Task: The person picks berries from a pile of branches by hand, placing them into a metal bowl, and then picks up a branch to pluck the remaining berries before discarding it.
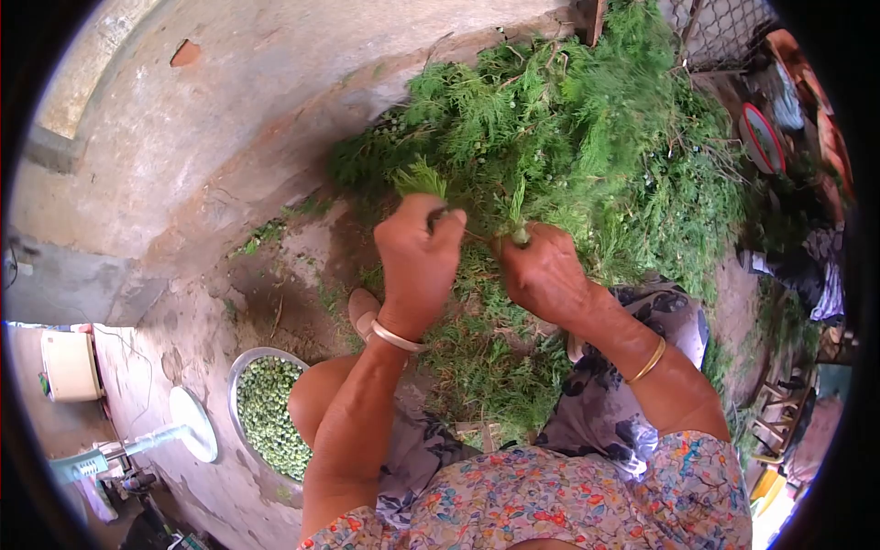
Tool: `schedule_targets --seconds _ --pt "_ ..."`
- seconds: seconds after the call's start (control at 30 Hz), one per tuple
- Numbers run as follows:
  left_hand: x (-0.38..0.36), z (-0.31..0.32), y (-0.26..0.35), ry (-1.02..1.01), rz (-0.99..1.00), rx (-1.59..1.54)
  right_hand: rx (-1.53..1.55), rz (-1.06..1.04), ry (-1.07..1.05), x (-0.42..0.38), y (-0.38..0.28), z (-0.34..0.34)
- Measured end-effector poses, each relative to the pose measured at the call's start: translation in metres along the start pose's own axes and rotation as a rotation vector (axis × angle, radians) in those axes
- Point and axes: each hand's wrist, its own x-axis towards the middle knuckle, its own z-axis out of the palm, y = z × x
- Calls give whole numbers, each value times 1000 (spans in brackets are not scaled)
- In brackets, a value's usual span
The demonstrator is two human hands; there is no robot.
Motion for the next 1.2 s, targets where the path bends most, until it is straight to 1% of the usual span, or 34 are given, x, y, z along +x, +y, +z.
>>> schedule_targets --seconds 0.07,0.1,0.17,0.2,0.27,0.3,0.37,0.4,0.43,0.47,0.5,0.53,0.6,0.63,0.7,0.73,0.8,0.93,0.97,1.0,1.03,1.07,1.13,1.17,1.2 --pt "6 -7 2 -28 -453 -542 162 57 110 5 -4 -8" --pt "8 -10 5 -33 -452 -542 161 62 111 7 -4 -9" --pt "12 -15 11 -14 -671 -920 570 168 140 10 -4 -12" --pt "12 -15 10 -17 -671 -920 569 171 141 11 -4 -14" --pt "14 -16 7 -19 -727 -1083 778 224 64 14 -3 -17" --pt "15 -20 0 -22 -728 -1083 777 227 65 13 -1 -18" --pt "24 -35 -18 -62 -781 -1323 896 385 31 11 1 -22" --pt "31 -46 -24 -46 -775 -1455 895 390 32 10 4 -22" --pt "34 -54 -25 -47 -774 -1457 1034 423 40 9 7 -23" --pt "37 -61 -23 -106 -720 -1488 1173 454 46 9 11 -25" --pt "38 -65 -23 -163 -664 -1517 1169 449 43 9 14 -25" --pt "34 -63 -23 -160 -661 -1520 1224 497 70 9 16 -25" --pt "22 -49 -19 -262 -694 -1429 1330 600 108 8 18 -25" --pt "16 -44 -15 -261 -693 -1432 1328 599 107 9 17 -27" --pt "4 -32 -6 -302 -740 -1320 1458 702 137 10 13 -32" --pt "0 -28 -2 -301 -738 -1321 1458 701 136 11 14 -31" --pt "-4 -22 8 -352 -770 -1026 1407 648 107 11 16 -31" --pt "-7 -18 21 -373 -754 -990 1379 569 94 14 12 -32" --pt "-8 -15 20 -371 -755 -989 1298 534 63 15 11 -34" --pt "-10 -11 16 -375 -650 -878 1217 499 33 15 10 -34" --pt "-11 -9 14 -378 -545 -765 1218 500 31 15 10 -33" --pt "-12 -9 13 -378 -546 -765 1174 480 17 15 11 -32" --pt "-10 -12 14 -383 -433 -545 1130 463 2 16 10 -34" --pt "-9 -13 16 -385 -435 -546 1124 484 -60 16 8 -37" --pt "-9 -14 17 -381 -370 -454 1118 504 -122 16 7 -39"
